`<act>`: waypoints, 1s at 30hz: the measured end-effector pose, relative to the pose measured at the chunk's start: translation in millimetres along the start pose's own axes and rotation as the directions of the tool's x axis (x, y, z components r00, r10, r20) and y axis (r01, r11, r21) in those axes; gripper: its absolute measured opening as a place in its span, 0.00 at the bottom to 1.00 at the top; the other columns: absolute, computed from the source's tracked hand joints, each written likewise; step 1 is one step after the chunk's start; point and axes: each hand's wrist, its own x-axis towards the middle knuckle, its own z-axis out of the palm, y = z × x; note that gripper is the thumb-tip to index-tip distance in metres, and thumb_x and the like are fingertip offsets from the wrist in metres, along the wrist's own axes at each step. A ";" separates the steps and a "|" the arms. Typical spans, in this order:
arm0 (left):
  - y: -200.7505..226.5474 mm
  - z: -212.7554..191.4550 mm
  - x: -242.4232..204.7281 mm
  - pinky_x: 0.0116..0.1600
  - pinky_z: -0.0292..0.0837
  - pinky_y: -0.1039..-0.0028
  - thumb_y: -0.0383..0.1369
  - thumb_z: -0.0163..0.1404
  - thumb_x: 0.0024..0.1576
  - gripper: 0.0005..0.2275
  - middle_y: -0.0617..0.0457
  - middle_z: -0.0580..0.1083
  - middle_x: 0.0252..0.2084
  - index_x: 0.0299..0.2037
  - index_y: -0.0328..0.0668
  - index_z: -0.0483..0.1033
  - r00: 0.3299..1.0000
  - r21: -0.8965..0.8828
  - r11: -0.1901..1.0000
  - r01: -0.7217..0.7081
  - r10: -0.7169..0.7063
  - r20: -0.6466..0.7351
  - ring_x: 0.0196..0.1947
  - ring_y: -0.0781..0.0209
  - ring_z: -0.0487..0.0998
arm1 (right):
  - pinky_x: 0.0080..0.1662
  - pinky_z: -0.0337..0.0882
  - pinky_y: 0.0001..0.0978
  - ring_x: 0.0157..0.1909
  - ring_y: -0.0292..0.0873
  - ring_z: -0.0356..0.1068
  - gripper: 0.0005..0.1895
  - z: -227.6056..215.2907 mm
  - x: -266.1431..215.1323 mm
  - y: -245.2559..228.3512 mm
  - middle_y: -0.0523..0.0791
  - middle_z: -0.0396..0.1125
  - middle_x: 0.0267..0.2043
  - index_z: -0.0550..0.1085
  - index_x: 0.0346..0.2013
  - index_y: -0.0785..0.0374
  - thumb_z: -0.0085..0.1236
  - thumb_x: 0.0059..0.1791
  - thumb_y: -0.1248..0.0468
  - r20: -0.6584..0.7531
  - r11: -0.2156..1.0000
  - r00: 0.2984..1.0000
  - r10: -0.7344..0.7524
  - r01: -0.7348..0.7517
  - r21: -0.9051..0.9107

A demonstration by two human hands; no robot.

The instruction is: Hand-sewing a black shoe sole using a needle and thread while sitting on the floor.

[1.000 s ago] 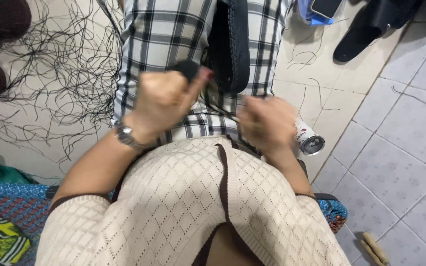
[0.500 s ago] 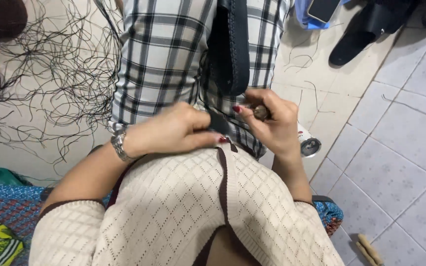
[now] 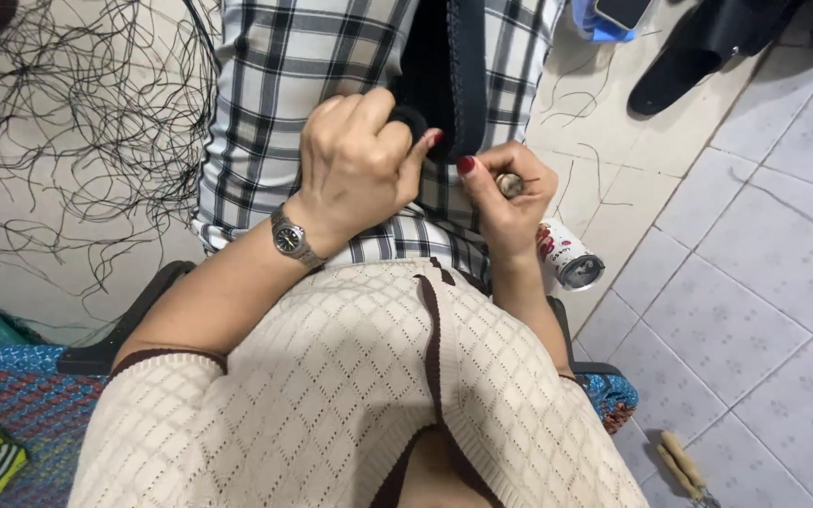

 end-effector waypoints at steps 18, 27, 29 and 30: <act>-171.6 -121.9 -75.8 0.39 0.71 0.53 0.41 0.65 0.79 0.20 0.34 0.76 0.44 0.42 0.28 0.79 0.821 0.680 0.683 0.267 -0.531 0.211 0.39 0.35 0.76 | 0.23 0.59 0.28 0.25 0.36 0.56 0.28 -64.7 8.1 -83.0 0.45 0.67 0.39 0.61 0.73 0.48 0.56 0.60 0.70 0.633 0.404 0.773 0.051 0.563 -0.721; -24.7 -40.5 -2.0 0.79 0.16 0.41 0.87 0.58 0.62 0.44 0.49 0.37 0.86 0.34 0.46 0.81 0.884 0.180 0.980 -0.085 -0.008 0.467 0.82 0.44 0.27 | 0.22 0.58 0.33 0.23 0.39 0.55 0.27 -56.0 14.6 -96.9 0.43 0.62 0.36 0.63 0.73 0.42 0.56 0.60 0.64 0.607 0.331 0.778 0.163 0.536 -0.776; -20.3 -17.0 -7.1 0.77 0.23 0.36 0.66 0.76 0.50 0.31 0.46 0.56 0.82 0.43 0.46 0.88 0.953 0.015 0.983 -0.185 0.176 0.248 0.80 0.36 0.41 | 0.21 0.60 0.33 0.23 0.39 0.58 0.27 -49.0 12.7 -102.7 0.41 0.64 0.36 0.67 0.70 0.42 0.57 0.58 0.67 0.568 0.283 0.810 0.145 0.516 -0.808; -20.1 -10.4 -6.2 0.77 0.23 0.36 0.66 0.76 0.50 0.31 0.46 0.56 0.82 0.43 0.46 0.88 0.952 0.012 0.982 -0.187 0.178 0.250 0.80 0.36 0.41 | 0.21 0.60 0.33 0.23 0.39 0.58 0.27 -42.2 11.8 -109.0 0.41 0.64 0.36 0.67 0.70 0.42 0.57 0.58 0.67 0.566 0.283 0.811 0.147 0.513 -0.810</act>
